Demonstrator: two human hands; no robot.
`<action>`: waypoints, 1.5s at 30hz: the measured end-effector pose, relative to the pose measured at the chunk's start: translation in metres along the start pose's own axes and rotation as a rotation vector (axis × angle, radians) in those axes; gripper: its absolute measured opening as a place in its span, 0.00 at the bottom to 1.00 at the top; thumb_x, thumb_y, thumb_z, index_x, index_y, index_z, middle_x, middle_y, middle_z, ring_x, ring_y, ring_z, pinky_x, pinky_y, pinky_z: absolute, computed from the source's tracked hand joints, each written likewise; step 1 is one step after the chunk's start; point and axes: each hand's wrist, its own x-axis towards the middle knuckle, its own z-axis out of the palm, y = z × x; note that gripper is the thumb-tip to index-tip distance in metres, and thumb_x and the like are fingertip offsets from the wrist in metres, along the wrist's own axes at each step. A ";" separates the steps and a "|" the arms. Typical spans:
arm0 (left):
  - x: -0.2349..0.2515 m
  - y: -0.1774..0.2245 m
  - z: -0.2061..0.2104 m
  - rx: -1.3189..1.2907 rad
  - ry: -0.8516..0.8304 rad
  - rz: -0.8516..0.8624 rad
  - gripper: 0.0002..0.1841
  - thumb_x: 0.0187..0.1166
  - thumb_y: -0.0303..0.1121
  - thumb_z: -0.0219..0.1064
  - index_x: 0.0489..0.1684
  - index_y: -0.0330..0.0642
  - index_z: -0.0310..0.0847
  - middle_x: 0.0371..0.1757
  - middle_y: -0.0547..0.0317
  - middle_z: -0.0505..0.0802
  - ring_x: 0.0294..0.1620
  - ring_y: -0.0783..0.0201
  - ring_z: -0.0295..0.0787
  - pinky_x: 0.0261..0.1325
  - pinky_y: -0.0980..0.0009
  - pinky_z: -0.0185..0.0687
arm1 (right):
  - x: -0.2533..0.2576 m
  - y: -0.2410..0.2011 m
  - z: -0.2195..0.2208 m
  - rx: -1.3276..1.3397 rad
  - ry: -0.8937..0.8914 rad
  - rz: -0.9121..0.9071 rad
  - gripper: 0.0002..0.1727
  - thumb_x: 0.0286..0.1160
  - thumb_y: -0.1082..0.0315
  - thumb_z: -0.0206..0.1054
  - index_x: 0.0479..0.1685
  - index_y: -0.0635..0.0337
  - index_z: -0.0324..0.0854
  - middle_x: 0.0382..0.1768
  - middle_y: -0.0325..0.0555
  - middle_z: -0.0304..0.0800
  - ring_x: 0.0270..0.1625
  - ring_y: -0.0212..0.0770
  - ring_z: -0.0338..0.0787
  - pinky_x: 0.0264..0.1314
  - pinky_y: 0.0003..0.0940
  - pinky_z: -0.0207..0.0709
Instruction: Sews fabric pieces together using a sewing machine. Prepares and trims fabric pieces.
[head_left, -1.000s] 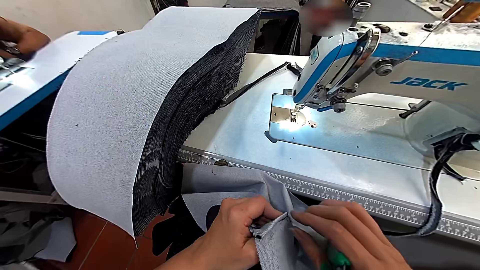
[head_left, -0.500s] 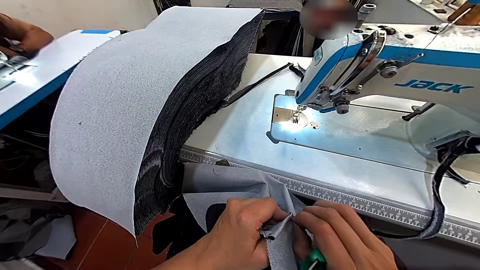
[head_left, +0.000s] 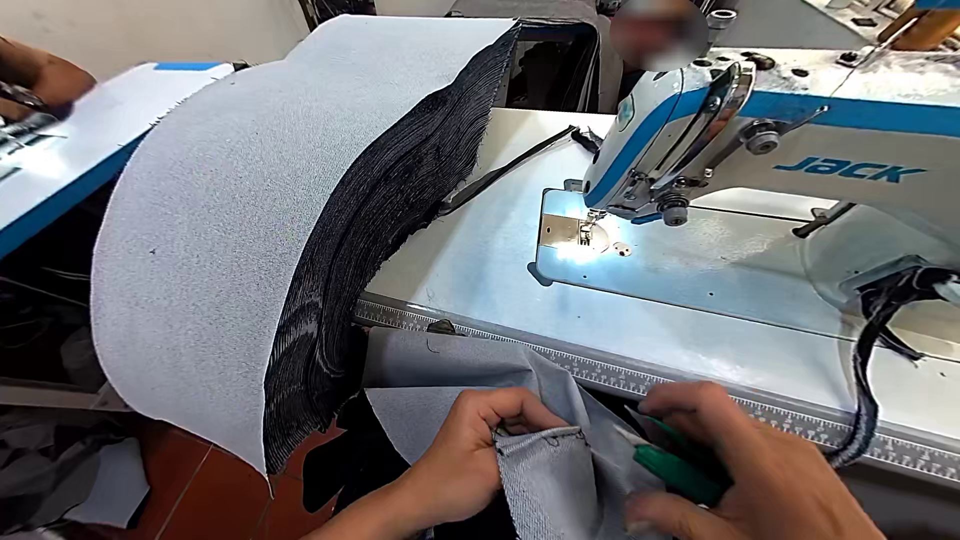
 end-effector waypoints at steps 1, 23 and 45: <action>0.000 -0.001 -0.001 -0.011 -0.005 -0.006 0.08 0.79 0.21 0.62 0.47 0.33 0.86 0.39 0.69 0.93 0.43 0.84 0.86 0.51 0.82 0.82 | 0.001 0.003 0.002 -0.008 -0.027 -0.034 0.38 0.72 0.31 0.66 0.49 0.64 0.80 0.25 0.51 0.84 0.24 0.45 0.81 0.23 0.39 0.73; 0.000 -0.002 0.001 0.120 -0.036 -0.005 0.05 0.78 0.23 0.65 0.44 0.30 0.84 0.35 0.63 0.92 0.39 0.83 0.86 0.47 0.83 0.82 | 0.024 0.014 0.026 -0.267 0.051 -0.493 0.26 0.91 0.41 0.49 0.35 0.52 0.75 0.21 0.38 0.69 0.24 0.40 0.71 0.19 0.30 0.56; 0.003 0.004 -0.003 0.525 0.042 0.265 0.08 0.79 0.28 0.67 0.43 0.30 0.85 0.35 0.54 0.93 0.38 0.77 0.90 0.45 0.84 0.84 | 0.008 0.013 0.065 0.378 0.257 -0.157 0.11 0.84 0.55 0.66 0.40 0.52 0.85 0.32 0.35 0.85 0.43 0.25 0.83 0.48 0.17 0.74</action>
